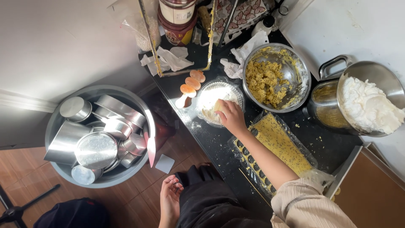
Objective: Manually shaping cookie dough into molds and arranging the formed cookies onto a baking tray.
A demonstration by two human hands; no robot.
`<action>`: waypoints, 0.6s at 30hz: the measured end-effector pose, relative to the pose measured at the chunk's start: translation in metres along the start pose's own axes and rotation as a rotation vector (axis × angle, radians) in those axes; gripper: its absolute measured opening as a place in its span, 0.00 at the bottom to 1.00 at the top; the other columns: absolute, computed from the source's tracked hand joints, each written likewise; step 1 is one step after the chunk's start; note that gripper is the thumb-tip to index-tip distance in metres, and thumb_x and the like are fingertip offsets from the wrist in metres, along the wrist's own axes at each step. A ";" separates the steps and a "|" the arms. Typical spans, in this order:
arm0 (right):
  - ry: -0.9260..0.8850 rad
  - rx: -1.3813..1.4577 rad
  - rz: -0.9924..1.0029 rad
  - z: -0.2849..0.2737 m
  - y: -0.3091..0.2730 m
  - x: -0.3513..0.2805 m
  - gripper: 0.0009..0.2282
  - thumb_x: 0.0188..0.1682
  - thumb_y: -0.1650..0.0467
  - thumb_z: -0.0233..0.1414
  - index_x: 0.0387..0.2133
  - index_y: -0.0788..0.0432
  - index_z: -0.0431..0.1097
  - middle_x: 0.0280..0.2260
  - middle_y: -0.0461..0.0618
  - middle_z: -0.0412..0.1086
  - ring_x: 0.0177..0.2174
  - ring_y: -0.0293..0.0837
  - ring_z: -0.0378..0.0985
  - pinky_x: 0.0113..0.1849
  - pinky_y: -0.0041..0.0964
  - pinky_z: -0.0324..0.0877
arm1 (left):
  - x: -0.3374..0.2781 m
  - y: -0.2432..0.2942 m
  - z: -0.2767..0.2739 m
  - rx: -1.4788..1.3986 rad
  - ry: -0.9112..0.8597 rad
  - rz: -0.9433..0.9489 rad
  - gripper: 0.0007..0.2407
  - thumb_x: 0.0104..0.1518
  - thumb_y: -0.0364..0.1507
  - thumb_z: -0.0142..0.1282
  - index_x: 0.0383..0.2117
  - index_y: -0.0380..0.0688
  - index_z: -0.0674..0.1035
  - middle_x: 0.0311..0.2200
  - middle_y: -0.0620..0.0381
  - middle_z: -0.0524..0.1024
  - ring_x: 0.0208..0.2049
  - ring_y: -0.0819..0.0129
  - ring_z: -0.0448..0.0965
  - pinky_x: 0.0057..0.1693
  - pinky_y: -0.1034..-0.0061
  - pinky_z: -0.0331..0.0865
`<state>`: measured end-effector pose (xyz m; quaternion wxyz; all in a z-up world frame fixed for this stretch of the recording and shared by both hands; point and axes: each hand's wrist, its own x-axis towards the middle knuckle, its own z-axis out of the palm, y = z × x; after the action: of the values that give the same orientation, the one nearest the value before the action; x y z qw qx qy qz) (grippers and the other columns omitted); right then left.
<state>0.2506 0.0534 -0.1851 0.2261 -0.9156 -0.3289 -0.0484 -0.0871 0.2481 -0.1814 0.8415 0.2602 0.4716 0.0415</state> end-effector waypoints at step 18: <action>0.004 -0.288 -0.124 -0.028 0.014 0.017 0.19 0.53 0.64 0.55 0.55 0.56 0.69 0.42 0.47 0.75 0.44 0.43 0.76 0.47 0.42 0.66 | 0.013 -0.003 0.012 0.026 -0.059 0.017 0.08 0.61 0.29 0.49 0.43 0.42 0.74 0.34 0.59 0.73 0.34 0.70 0.73 0.47 0.73 0.67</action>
<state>0.2739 0.0415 -0.1611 0.0895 -0.9164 -0.3742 -0.1107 -0.0709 0.2446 -0.1877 0.8512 0.2761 0.4450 0.0349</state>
